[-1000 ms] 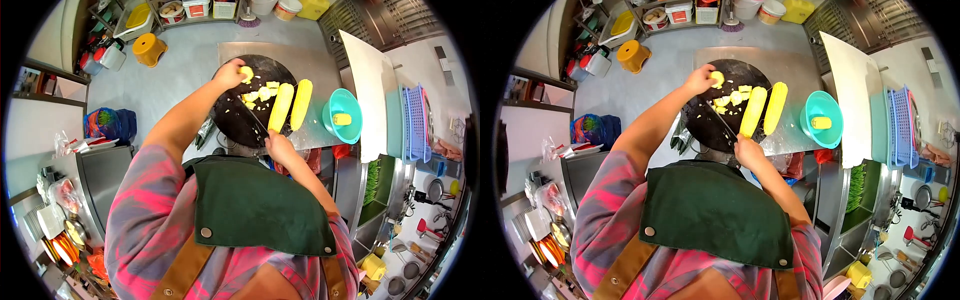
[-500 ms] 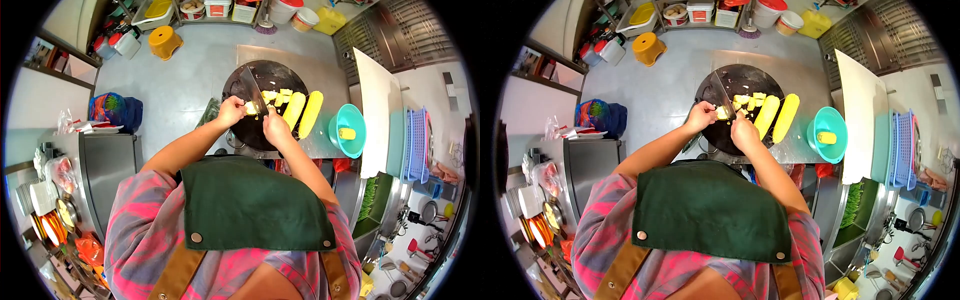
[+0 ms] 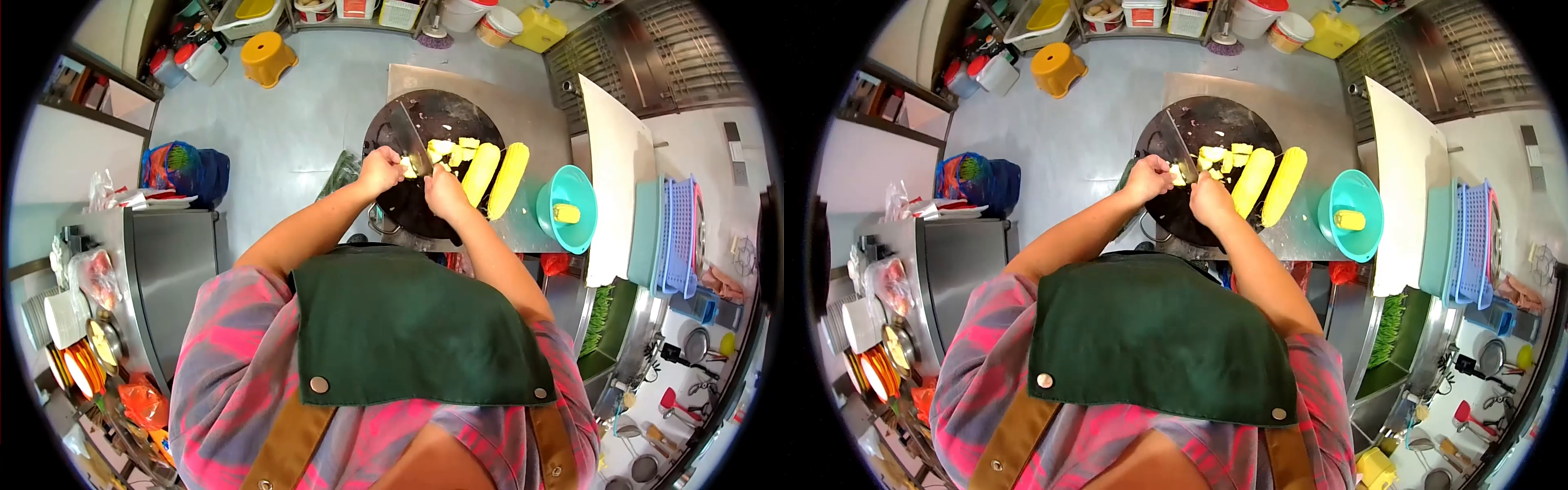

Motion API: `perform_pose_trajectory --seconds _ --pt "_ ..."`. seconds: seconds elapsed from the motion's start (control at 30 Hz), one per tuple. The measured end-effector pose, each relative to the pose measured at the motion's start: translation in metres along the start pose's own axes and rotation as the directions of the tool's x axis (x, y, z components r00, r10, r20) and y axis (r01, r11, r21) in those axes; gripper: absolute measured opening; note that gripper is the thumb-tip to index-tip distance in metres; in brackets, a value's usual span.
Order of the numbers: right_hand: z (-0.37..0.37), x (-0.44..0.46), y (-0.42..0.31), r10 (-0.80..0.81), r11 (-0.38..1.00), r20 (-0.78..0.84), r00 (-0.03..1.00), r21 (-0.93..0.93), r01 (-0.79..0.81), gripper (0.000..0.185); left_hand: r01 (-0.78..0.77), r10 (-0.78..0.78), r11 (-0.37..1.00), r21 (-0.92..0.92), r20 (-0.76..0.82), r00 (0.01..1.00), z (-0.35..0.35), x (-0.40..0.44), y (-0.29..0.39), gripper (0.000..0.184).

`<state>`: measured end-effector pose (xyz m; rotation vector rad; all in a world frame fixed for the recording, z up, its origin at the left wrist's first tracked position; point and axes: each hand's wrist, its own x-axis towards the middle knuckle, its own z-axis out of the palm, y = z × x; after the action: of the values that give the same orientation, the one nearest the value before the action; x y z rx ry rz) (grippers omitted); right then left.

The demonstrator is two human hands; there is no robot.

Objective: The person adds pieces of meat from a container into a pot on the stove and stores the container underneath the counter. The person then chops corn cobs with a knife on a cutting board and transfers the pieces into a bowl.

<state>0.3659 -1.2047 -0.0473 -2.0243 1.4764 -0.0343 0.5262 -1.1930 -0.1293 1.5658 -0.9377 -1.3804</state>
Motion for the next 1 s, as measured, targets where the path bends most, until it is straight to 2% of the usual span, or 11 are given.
perform_pose_trajectory --seconds 0.07,0.1,0.2,0.3,0.4,0.43,0.53,0.67,0.7,0.93,1.0 --pt "-0.020 0.005 0.001 0.121 0.949 0.200 0.972 0.265 -0.172 0.025 0.070 -0.070 0.997 0.022 -0.011 0.997 -0.002 -0.003 0.017 0.023" --pt "-0.021 0.006 0.004 0.095 0.926 0.203 0.975 0.341 -0.161 0.028 0.112 -0.112 0.993 0.038 0.000 0.994 -0.003 -0.002 0.020 0.023" --pt "-0.023 0.001 0.008 0.080 0.940 0.162 0.984 0.316 -0.128 0.028 0.160 -0.167 0.982 0.103 0.060 0.984 -0.008 -0.004 0.026 0.024" --pt "-0.022 -0.006 0.018 -0.172 0.983 -0.174 0.970 0.030 0.180 0.028 -0.026 0.026 0.890 0.455 0.006 1.000 -0.007 -0.001 0.024 0.031" --pt "-0.050 -0.027 -0.007 -0.012 1.000 -0.172 0.985 0.016 0.015 0.028 -0.542 0.530 0.626 0.560 0.204 0.823 -0.006 -0.006 0.035 0.041" --pt "-0.048 -0.028 -0.002 -0.026 1.000 -0.217 0.976 -0.013 0.024 0.027 -0.527 0.425 0.584 0.617 0.321 0.846 -0.006 -0.013 0.046 0.044" --pt "-0.045 -0.032 0.007 0.021 1.000 -0.260 0.965 0.002 -0.021 0.026 -0.441 0.220 0.609 0.659 0.393 0.893 -0.003 -0.011 0.052 0.038" --pt "-0.043 -0.048 -0.005 0.031 0.995 -0.165 0.986 -0.086 -0.046 0.025 -0.215 0.211 0.838 0.502 0.066 0.975 0.003 -0.003 0.015 0.024" --pt "-0.039 -0.049 -0.006 0.020 0.995 -0.115 0.993 -0.093 -0.031 0.024 -0.114 0.118 0.941 0.320 0.006 0.993 0.009 -0.001 0.002 0.024" --pt "-0.022 -0.040 -0.018 -0.038 0.980 -0.053 0.998 -0.195 0.027 0.018 -0.148 0.168 0.976 0.159 -0.124 0.978 0.018 0.005 -0.030 0.022" --pt "-0.033 -0.042 -0.028 -0.091 0.988 -0.170 0.981 -0.142 0.067 0.019 -0.168 0.196 0.966 0.196 -0.137 0.971 0.018 0.007 -0.030 0.019"
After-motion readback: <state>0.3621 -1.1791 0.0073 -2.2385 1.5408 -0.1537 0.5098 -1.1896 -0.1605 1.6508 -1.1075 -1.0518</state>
